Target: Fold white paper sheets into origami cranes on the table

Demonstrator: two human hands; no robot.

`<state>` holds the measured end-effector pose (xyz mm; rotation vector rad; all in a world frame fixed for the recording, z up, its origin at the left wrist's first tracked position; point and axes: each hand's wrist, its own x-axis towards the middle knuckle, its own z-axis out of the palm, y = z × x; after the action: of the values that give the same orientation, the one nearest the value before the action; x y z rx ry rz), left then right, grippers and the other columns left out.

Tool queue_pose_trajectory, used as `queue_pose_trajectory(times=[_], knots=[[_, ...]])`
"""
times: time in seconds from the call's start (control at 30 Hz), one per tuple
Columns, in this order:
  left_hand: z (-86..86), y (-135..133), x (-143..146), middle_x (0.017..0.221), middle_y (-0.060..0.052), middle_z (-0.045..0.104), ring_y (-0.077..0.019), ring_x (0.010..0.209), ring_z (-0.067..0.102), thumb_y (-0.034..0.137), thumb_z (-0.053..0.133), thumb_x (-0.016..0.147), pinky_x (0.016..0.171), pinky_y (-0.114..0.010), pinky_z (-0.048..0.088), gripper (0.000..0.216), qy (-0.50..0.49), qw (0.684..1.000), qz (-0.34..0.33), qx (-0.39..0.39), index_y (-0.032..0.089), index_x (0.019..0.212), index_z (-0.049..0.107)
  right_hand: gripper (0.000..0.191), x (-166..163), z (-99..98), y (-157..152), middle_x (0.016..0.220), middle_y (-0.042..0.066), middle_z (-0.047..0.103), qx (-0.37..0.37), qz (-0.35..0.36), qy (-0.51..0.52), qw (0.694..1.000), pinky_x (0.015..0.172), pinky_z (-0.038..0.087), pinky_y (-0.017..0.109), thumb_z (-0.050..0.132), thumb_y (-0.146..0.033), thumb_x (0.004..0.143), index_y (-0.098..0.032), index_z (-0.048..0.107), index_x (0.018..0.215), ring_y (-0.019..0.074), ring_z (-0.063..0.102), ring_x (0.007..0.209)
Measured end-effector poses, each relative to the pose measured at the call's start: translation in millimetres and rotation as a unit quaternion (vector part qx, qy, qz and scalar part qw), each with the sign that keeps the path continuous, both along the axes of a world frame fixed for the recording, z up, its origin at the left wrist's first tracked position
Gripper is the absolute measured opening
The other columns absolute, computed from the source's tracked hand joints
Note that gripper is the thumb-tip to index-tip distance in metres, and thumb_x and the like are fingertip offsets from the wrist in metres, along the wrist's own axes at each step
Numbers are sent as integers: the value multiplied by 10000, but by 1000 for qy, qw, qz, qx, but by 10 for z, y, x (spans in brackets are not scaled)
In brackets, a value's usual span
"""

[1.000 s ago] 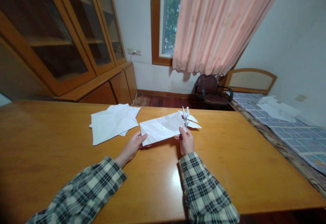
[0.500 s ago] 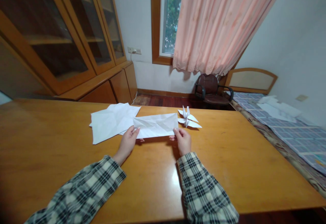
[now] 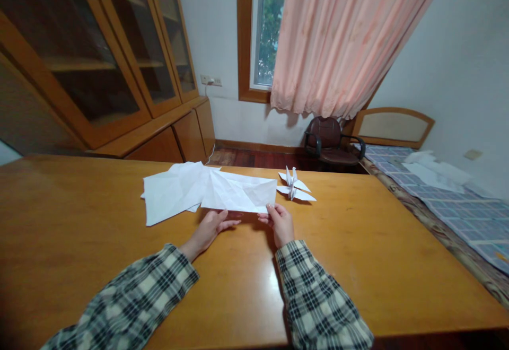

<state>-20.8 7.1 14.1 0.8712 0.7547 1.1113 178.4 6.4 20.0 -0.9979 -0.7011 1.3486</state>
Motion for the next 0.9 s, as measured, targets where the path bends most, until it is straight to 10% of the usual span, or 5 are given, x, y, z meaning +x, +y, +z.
queue_pose_trajectory(times=[0.43,0.63,0.9], knots=[[-75,71,22,1040,-103,656,-186,772,653,174,635,752,636,-328,599,264,20,986,149,-75,115,1007,595,371,-99,-50,-88,753,20,639,24,83,-68,994,512,546,259,658,-470,706,-170,611,918,138,622,580],[-137,87,-26,915,-65,679,-150,675,642,180,653,720,557,-275,576,257,23,987,147,-61,133,967,599,531,0,9,-92,1140,74,550,120,36,-155,980,564,542,250,585,-366,781,-279,423,1279,104,590,675],[-144,71,-44,838,-65,689,-170,626,648,226,651,713,540,-300,559,264,66,990,114,-47,139,951,577,667,120,-9,-67,1430,119,240,287,-65,-472,831,893,482,404,508,-162,795,-284,257,1401,227,490,1128]])
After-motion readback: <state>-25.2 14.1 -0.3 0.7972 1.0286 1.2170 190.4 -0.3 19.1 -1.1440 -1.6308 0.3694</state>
